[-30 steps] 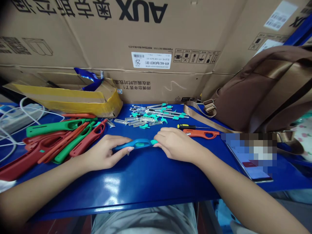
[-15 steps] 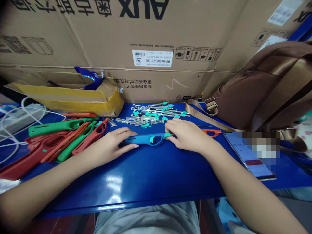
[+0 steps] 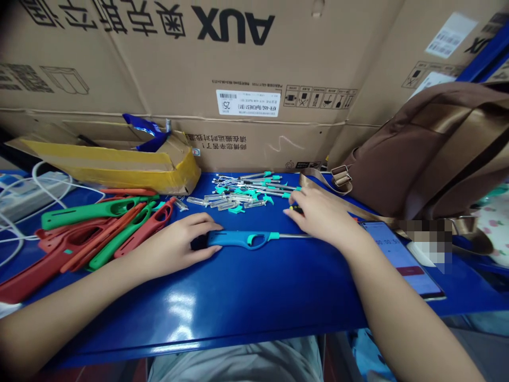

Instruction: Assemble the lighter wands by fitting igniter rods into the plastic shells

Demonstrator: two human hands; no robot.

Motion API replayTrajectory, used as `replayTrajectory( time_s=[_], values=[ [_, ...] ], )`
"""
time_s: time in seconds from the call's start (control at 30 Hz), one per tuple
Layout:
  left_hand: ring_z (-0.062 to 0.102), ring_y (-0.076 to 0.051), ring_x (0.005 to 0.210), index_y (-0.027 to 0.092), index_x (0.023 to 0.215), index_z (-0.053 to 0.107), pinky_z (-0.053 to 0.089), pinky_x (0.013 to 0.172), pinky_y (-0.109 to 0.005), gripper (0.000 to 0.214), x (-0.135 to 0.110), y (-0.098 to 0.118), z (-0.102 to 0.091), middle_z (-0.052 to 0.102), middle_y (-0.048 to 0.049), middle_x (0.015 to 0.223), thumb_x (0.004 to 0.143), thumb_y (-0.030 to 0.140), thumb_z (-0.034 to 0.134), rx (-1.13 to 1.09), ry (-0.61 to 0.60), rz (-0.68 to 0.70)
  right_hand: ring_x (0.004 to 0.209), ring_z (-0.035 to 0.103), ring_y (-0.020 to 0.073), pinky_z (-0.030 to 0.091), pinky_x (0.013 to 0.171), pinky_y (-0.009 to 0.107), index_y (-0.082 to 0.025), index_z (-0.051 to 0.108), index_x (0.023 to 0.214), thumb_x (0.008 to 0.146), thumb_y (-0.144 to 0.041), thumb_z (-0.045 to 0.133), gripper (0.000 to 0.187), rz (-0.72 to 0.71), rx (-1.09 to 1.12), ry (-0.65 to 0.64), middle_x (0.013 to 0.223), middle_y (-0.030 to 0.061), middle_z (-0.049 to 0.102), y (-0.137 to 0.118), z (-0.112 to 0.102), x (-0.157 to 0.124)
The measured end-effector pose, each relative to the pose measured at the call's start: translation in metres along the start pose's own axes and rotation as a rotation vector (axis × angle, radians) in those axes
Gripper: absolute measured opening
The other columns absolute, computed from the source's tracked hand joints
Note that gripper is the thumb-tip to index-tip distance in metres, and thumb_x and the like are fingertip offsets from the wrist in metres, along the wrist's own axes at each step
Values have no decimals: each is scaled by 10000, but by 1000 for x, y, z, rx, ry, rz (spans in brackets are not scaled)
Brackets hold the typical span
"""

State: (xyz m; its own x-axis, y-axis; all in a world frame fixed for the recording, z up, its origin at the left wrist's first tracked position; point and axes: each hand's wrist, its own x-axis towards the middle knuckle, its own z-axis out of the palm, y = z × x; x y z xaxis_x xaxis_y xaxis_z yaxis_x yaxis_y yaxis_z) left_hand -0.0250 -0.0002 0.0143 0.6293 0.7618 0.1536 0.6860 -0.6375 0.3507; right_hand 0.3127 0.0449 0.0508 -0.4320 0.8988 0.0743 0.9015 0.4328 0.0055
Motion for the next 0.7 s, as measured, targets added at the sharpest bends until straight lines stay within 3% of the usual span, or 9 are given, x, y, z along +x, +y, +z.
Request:
replayTrajectory(
  time_s=[0.13,0.23,0.37,0.47,0.6,0.7],
  values=[
    [659,-244,1062,164,1255,661,555,966,-395,342,-1,3,-3,638,-90,1153,980,362,609,-4,6,-2,1118,635,393,504,909,478,-104,568,1324,970,-383,474,460,195,-101,-78,1202,236,647,27,8,2],
    [667,-246,1045,159,1231,672,560,948,-394,327,-1,5,-4,645,-91,1140,990,368,599,5,0,-5,1127,649,354,508,930,446,-134,634,1253,981,-329,438,388,158,-84,-140,1207,206,671,36,10,1],
    [673,-246,1023,160,1226,668,562,936,-399,332,0,5,-3,647,-88,1128,985,381,611,0,-16,-20,1080,663,290,512,910,370,-212,676,1151,945,-345,534,283,59,-75,-159,1153,125,697,31,8,2],
    [667,-248,1036,165,1222,664,563,924,-387,341,1,5,-1,647,-88,1139,972,395,630,-15,-19,-23,1021,672,308,515,858,384,-184,670,1087,929,-410,590,287,43,-111,-137,1105,145,699,21,10,5],
    [655,-251,1045,179,1194,667,555,917,-381,322,0,7,-1,651,-83,1130,958,397,643,-20,-17,-31,1027,663,331,502,859,421,-167,657,1029,955,-315,567,188,39,-166,-81,1093,152,699,9,14,9],
    [644,-253,1043,183,1173,670,547,919,-391,308,-1,9,-1,656,-78,1109,948,392,648,-29,-15,-33,1081,632,355,496,873,458,-160,647,1065,992,-325,517,222,37,-192,43,1170,170,679,2,11,11]
  ],
)
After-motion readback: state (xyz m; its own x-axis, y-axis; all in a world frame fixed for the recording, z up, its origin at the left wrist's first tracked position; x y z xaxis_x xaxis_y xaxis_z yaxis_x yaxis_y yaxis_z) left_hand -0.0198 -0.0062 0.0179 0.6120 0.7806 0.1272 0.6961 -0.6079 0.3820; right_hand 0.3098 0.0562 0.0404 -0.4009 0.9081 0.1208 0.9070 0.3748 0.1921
